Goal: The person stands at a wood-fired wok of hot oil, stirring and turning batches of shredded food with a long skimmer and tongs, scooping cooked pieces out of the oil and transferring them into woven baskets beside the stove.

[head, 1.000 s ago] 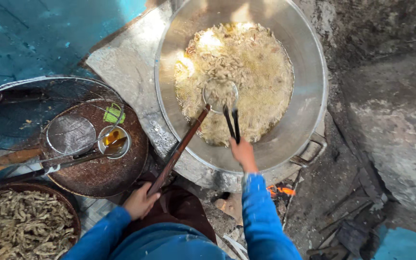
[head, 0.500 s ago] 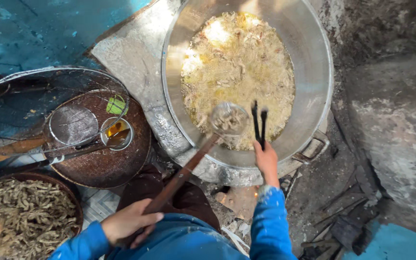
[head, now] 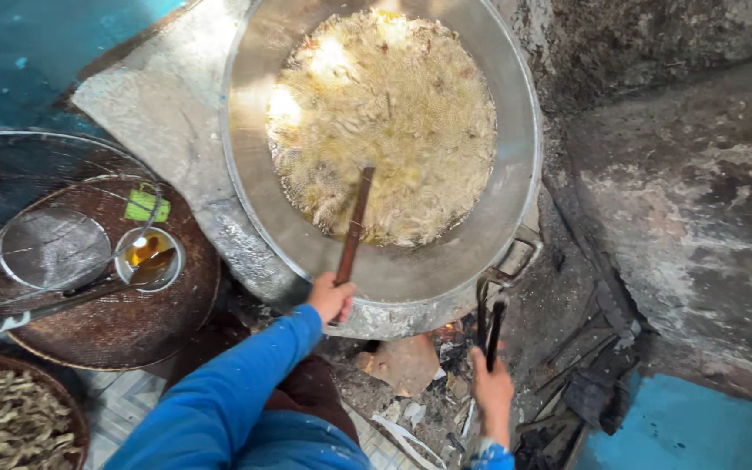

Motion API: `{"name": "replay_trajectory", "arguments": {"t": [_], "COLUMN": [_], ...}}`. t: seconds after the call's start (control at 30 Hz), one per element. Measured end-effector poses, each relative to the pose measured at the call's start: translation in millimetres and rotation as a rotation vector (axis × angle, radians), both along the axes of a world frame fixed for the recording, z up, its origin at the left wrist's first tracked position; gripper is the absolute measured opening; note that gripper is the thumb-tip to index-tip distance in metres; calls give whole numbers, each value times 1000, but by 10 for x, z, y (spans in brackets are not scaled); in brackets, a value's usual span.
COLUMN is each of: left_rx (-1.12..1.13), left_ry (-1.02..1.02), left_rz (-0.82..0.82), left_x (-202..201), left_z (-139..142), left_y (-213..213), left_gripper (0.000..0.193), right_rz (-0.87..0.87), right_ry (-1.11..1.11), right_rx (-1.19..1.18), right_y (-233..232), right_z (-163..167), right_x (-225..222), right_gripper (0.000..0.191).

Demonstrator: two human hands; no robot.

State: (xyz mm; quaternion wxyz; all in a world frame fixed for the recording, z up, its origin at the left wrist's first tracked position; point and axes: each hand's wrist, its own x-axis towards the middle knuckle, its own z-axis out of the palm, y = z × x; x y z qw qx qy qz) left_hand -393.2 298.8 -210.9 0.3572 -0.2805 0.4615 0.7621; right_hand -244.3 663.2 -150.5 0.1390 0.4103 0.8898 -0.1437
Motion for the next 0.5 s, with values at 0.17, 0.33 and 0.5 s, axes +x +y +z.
{"name": "replay_trajectory", "arguments": {"t": [0.17, 0.33, 0.5], "left_rx": [-233, -451, -368], "left_ry": [73, 165, 99], "left_rz": [-79, -202, -183], "left_x": [0, 258, 673], "left_z": [-260, -223, -215], "left_y": [-353, -787, -1170], "left_gripper": [17, 16, 17], "right_rz": [-45, 257, 368], "right_ry": [-40, 262, 122], "right_rx": [-117, -247, -300], "right_y": [-54, -472, -981], "right_z": [-193, -417, -638], "right_x": [381, 88, -1002], "right_gripper": [66, 65, 56]}}
